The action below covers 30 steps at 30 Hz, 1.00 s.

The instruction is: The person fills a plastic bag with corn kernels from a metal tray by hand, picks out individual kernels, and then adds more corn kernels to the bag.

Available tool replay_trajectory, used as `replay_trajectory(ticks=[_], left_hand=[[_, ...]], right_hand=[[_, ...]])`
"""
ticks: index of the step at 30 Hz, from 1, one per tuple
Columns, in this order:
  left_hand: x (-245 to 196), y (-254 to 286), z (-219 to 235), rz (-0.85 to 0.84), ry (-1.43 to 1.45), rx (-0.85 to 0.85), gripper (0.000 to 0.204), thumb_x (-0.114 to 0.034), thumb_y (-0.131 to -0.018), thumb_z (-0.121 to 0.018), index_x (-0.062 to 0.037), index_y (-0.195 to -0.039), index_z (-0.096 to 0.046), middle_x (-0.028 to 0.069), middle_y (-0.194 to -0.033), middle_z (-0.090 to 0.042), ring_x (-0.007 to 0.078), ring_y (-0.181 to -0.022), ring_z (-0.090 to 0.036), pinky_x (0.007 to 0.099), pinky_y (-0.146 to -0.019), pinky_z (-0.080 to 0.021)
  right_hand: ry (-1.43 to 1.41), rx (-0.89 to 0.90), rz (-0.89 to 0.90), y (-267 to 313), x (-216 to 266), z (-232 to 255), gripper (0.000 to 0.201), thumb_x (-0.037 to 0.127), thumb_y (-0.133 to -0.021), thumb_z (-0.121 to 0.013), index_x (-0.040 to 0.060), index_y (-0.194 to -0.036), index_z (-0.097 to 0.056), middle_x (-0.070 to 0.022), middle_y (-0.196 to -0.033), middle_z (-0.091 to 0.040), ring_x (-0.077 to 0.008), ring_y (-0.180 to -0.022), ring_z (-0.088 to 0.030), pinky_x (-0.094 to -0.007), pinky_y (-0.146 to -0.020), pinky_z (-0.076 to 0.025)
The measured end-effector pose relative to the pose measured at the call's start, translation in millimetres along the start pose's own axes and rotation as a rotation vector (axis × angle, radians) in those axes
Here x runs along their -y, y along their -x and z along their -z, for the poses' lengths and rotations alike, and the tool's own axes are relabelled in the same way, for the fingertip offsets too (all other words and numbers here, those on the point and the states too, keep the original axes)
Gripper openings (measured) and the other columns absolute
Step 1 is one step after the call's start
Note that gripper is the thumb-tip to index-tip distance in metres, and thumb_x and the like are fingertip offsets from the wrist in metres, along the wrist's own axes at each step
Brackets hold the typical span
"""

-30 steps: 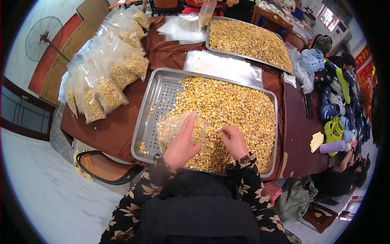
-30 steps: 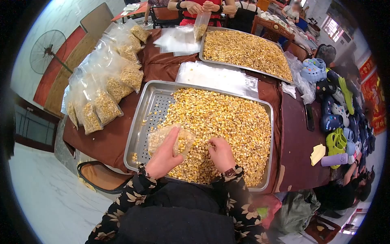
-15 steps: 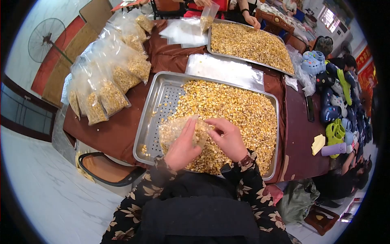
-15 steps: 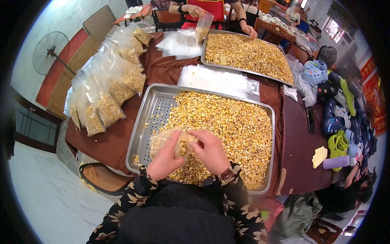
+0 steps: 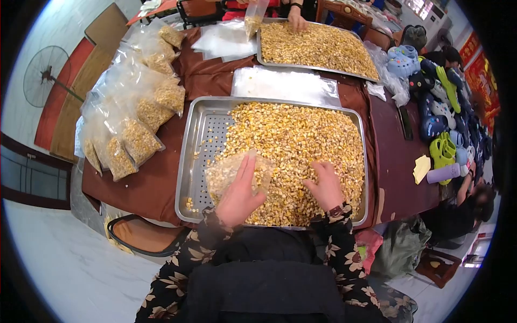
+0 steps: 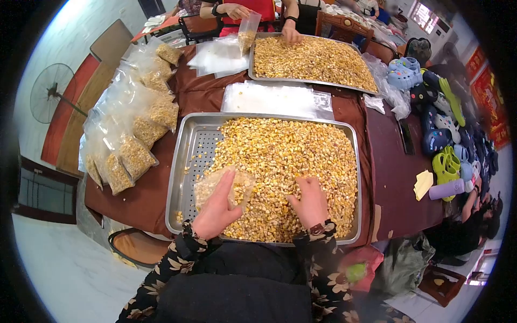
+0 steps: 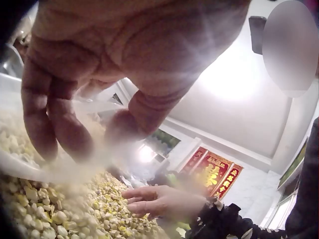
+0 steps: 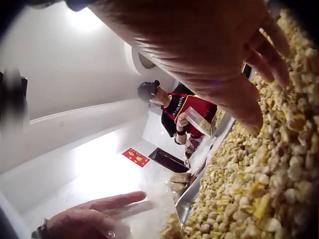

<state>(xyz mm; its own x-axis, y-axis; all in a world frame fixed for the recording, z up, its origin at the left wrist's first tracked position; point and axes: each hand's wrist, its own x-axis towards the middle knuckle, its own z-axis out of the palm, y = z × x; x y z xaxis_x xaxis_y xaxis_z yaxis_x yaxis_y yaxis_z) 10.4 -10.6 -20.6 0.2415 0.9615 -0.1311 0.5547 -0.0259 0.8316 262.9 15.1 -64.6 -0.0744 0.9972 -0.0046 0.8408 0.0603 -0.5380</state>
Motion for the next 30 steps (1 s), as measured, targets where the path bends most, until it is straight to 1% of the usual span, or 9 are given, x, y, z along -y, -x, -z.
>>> replay_trajectory(ticks=[2, 4, 15, 17, 21, 22, 24, 25, 30], left_hand=[[2.3, 0.0, -1.4, -0.049, -0.014, -0.029, 0.083, -0.018, -0.081, -0.061, 0.0023, -0.147, -0.016, 0.0284, -0.151, -0.020, 0.0454, -0.113, -0.052, 0.0432, -0.090, -0.046], [0.9, 0.3, -0.5, -0.024, 0.011, -0.025, 0.082, -0.019, -0.080, -0.061, 0.0011, -0.147, -0.017, 0.0275, -0.151, -0.021, 0.0453, -0.112, -0.053, 0.0438, -0.089, -0.047], [-3.9, 3.6, 4.1, 0.020, 0.001, -0.001, 0.083, -0.019, -0.080, -0.061, -0.0012, -0.148, -0.017, 0.0269, -0.151, -0.021, 0.0452, -0.103, -0.057, 0.0437, -0.086, -0.048], [-6.3, 3.5, 3.9, 0.039, 0.014, 0.023, 0.084, -0.019, -0.080, -0.061, -0.0012, -0.148, -0.016, 0.0272, -0.151, -0.021, 0.0451, -0.103, -0.057, 0.0436, -0.085, -0.048], [-2.8, 2.4, 2.4, 0.018, 0.029, 0.018, 0.086, -0.016, -0.079, -0.062, -0.0010, -0.149, -0.014, 0.0285, -0.150, -0.021, 0.0454, -0.106, -0.055, 0.0434, -0.087, -0.047], [-0.4, 2.4, 1.7, -0.003, 0.031, 0.011, 0.087, -0.015, -0.078, -0.062, -0.0010, -0.149, -0.013, 0.0289, -0.150, -0.021, 0.0455, -0.107, -0.055, 0.0434, -0.087, -0.047], [2.9, 2.8, 1.5, -0.025, 0.016, 0.002, 0.086, -0.015, -0.078, -0.062, -0.0009, -0.149, -0.014, 0.0290, -0.150, -0.020, 0.0456, -0.107, -0.055, 0.0436, -0.087, -0.047], [3.6, 3.0, 1.8, -0.047, 0.004, -0.006, 0.086, -0.014, -0.078, -0.061, -0.0009, -0.148, -0.014, 0.0291, -0.150, -0.020, 0.0457, -0.107, -0.055, 0.0438, -0.088, -0.047], [-3.5, 3.2, 5.3, 0.015, 0.020, 0.017, 0.085, -0.015, -0.078, -0.061, -0.0015, -0.148, -0.015, 0.0282, -0.151, -0.020, 0.0454, -0.107, -0.055, 0.0442, -0.088, -0.047]], right_hand=[[-0.034, -0.002, 0.041, 2.9, 11.6, -6.4, 0.047, 0.021, -0.076, -0.074, 0.0049, -0.117, -0.058, -0.0181, -0.112, -0.054, -0.0367, -0.096, -0.058, -0.0432, -0.082, -0.049], [-0.043, 0.133, -0.001, 5.1, 20.5, -12.8, 0.047, 0.020, -0.075, -0.074, 0.0045, -0.116, -0.058, -0.0171, -0.109, -0.052, -0.0342, -0.100, -0.055, -0.0394, -0.083, -0.048], [-0.282, 0.015, 0.122, -5.8, 17.8, -22.4, 0.019, 0.010, -0.082, -0.065, 0.0026, -0.099, -0.061, -0.0160, -0.091, -0.060, -0.0331, -0.086, -0.060, -0.0402, -0.076, -0.048], [-0.381, 0.009, 0.051, -7.7, 42.2, -5.0, 0.017, 0.010, -0.080, -0.068, 0.0025, -0.095, -0.064, -0.0099, -0.084, -0.060, -0.0197, -0.072, -0.057, -0.0304, -0.066, -0.047], [-0.506, 0.009, 0.141, -12.7, 77.5, 4.6, 0.020, 0.008, -0.081, -0.069, 0.0019, -0.100, -0.065, -0.0060, -0.085, -0.061, -0.0116, -0.068, -0.055, -0.0262, -0.063, -0.046], [-0.506, 0.009, 0.142, -12.8, 84.0, 3.5, 0.020, 0.008, -0.081, -0.069, 0.0019, -0.100, -0.065, -0.0060, -0.085, -0.061, -0.0116, -0.068, -0.055, -0.0262, -0.063, -0.046], [-0.598, 0.130, 0.253, -12.0, 98.7, 7.2, 0.027, 0.013, -0.083, -0.067, 0.0019, -0.107, -0.064, -0.0132, -0.095, -0.064, -0.0230, -0.073, -0.062, -0.0325, -0.067, -0.049], [-0.547, 0.231, 0.222, -13.1, 106.5, 15.7, 0.030, 0.015, -0.083, -0.067, 0.0029, -0.111, -0.065, -0.0135, -0.097, -0.065, -0.0227, -0.073, -0.061, -0.0321, -0.067, -0.050], [-0.546, 0.161, 0.174, -47.8, 84.4, 0.3, 0.030, 0.017, -0.083, -0.067, 0.0028, -0.110, -0.065, -0.0150, -0.098, -0.064, -0.0252, -0.077, -0.062, -0.0343, -0.071, -0.050]])
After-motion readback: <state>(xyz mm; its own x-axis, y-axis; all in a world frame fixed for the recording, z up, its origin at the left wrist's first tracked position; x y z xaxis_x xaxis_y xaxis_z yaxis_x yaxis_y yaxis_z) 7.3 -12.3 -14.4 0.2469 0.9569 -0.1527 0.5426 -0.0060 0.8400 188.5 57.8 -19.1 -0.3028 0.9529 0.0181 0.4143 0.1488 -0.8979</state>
